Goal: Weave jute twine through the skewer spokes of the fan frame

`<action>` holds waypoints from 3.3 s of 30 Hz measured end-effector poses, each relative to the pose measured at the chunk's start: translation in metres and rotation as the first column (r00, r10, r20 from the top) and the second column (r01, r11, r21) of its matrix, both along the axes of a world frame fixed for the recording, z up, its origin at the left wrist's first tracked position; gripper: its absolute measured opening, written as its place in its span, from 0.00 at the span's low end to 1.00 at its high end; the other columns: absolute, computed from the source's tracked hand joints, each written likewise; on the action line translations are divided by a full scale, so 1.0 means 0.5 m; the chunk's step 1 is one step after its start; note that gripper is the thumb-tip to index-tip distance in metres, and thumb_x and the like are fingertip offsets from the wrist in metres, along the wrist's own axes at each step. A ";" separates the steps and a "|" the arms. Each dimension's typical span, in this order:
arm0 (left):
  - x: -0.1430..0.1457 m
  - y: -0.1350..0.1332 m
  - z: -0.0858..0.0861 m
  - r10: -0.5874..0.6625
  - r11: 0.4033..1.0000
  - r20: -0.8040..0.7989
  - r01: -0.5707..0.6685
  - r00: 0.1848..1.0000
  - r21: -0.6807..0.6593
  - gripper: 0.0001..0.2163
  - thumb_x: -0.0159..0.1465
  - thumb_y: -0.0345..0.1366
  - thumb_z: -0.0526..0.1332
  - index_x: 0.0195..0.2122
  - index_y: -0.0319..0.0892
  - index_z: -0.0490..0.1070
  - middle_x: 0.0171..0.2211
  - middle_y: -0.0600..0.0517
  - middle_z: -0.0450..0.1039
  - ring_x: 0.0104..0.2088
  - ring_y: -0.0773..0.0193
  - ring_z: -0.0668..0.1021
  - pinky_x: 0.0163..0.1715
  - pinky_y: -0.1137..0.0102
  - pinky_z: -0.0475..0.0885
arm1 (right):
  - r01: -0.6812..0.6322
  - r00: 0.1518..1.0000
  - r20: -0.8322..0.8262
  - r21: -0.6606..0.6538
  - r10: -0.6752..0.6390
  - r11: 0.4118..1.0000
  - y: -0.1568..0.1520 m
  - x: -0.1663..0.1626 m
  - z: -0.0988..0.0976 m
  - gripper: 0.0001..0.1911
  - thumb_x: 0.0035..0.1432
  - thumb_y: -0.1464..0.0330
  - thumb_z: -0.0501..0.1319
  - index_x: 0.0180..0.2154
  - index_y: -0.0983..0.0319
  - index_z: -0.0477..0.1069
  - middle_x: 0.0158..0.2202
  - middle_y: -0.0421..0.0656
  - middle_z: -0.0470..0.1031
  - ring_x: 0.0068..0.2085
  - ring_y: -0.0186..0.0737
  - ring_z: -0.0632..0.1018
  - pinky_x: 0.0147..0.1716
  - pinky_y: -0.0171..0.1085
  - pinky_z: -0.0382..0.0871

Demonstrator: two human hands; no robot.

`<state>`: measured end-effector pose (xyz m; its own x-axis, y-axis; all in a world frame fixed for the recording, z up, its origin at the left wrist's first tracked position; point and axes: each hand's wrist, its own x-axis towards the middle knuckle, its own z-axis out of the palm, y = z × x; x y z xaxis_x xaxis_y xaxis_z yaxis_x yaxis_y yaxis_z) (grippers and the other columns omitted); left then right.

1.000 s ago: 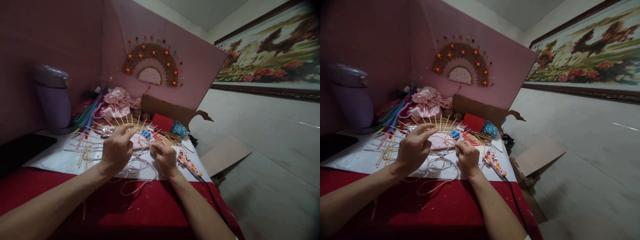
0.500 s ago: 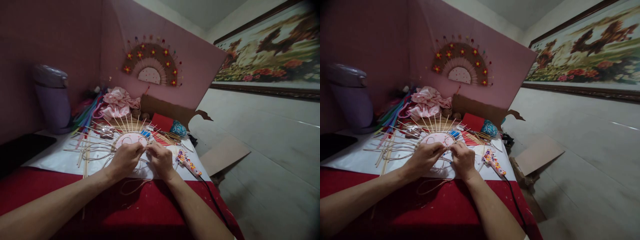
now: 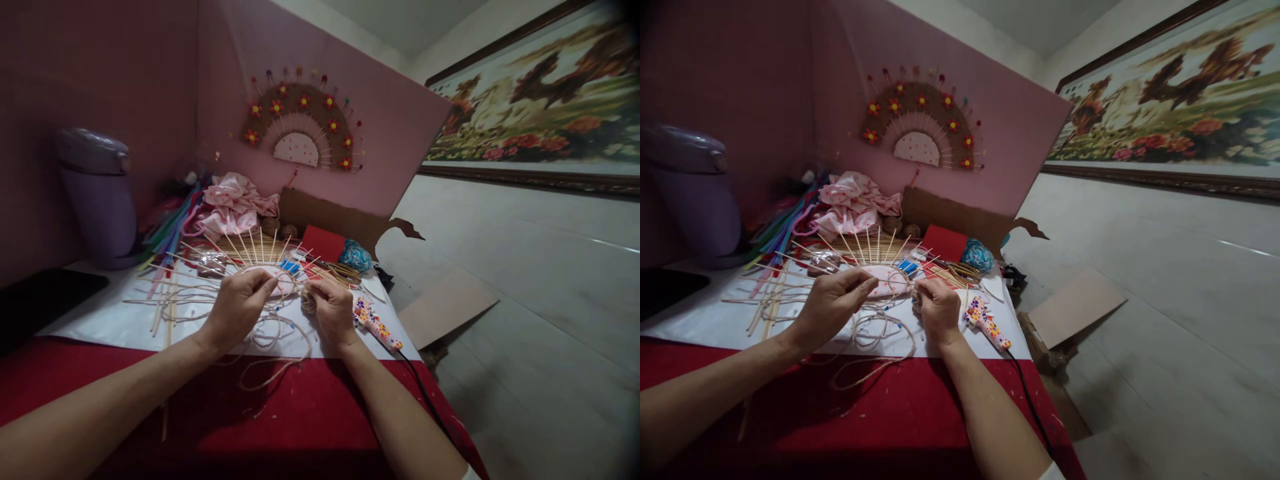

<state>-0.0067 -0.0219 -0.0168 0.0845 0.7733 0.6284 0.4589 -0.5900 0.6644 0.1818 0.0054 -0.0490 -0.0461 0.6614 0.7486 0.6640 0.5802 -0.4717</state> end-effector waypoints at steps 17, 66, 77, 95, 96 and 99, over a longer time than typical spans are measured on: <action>-0.010 0.022 -0.008 0.102 0.990 -0.082 -0.109 0.991 -0.090 0.12 0.62 0.38 0.53 0.25 0.41 0.70 0.19 0.54 0.68 0.21 0.66 0.70 0.22 0.72 0.60 | 0.007 1.000 -0.008 0.026 -0.007 1.000 -0.005 -0.004 -0.001 0.11 0.56 0.75 0.54 0.34 0.59 0.73 0.32 0.42 0.77 0.35 0.39 0.76 0.36 0.36 0.69; 0.010 0.000 0.004 -0.241 0.851 0.267 0.335 0.933 -0.404 0.11 0.59 0.38 0.55 0.20 0.41 0.63 0.13 0.58 0.62 0.12 0.73 0.62 0.12 0.76 0.55 | 0.114 0.991 0.072 -0.036 -0.111 0.993 -0.024 -0.018 0.010 0.05 0.56 0.72 0.54 0.34 0.60 0.67 0.33 0.40 0.73 0.30 0.35 0.73 0.31 0.32 0.66; 0.004 0.006 -0.020 -0.001 1.000 -0.227 0.006 0.974 0.023 0.07 0.58 0.31 0.56 0.34 0.41 0.74 0.36 0.46 0.76 0.39 0.58 0.75 0.37 0.65 0.68 | -0.069 0.986 -0.160 -0.086 0.055 0.994 -0.024 -0.022 0.005 0.06 0.59 0.67 0.55 0.33 0.61 0.68 0.27 0.39 0.73 0.24 0.33 0.74 0.24 0.31 0.67; 0.031 -0.008 -0.026 -0.373 0.297 0.696 0.789 0.614 -0.538 0.14 0.52 0.38 0.66 0.32 0.40 0.62 0.23 0.52 0.73 0.17 0.69 0.75 0.13 0.78 0.63 | 0.001 0.966 0.258 0.037 -0.010 0.999 -0.046 -0.027 0.010 0.07 0.58 0.73 0.52 0.34 0.61 0.68 0.30 0.41 0.72 0.31 0.35 0.72 0.31 0.31 0.63; 0.031 -0.008 -0.025 -0.387 0.326 0.670 0.774 0.633 -0.544 0.12 0.54 0.39 0.65 0.31 0.40 0.63 0.21 0.52 0.73 0.15 0.71 0.72 0.12 0.79 0.61 | 0.010 0.964 0.264 0.036 -0.019 0.999 -0.045 -0.027 0.010 0.07 0.57 0.74 0.52 0.34 0.61 0.68 0.31 0.41 0.72 0.32 0.35 0.73 0.32 0.31 0.64; 0.033 -0.013 -0.020 -0.415 0.415 0.576 0.710 0.704 -0.568 0.11 0.57 0.40 0.61 0.25 0.38 0.65 0.16 0.56 0.68 0.10 0.76 0.65 0.09 0.81 0.54 | 0.086 0.945 0.314 0.019 -0.087 0.996 -0.045 -0.029 0.015 0.07 0.57 0.73 0.53 0.34 0.60 0.69 0.34 0.41 0.72 0.34 0.35 0.73 0.32 0.31 0.63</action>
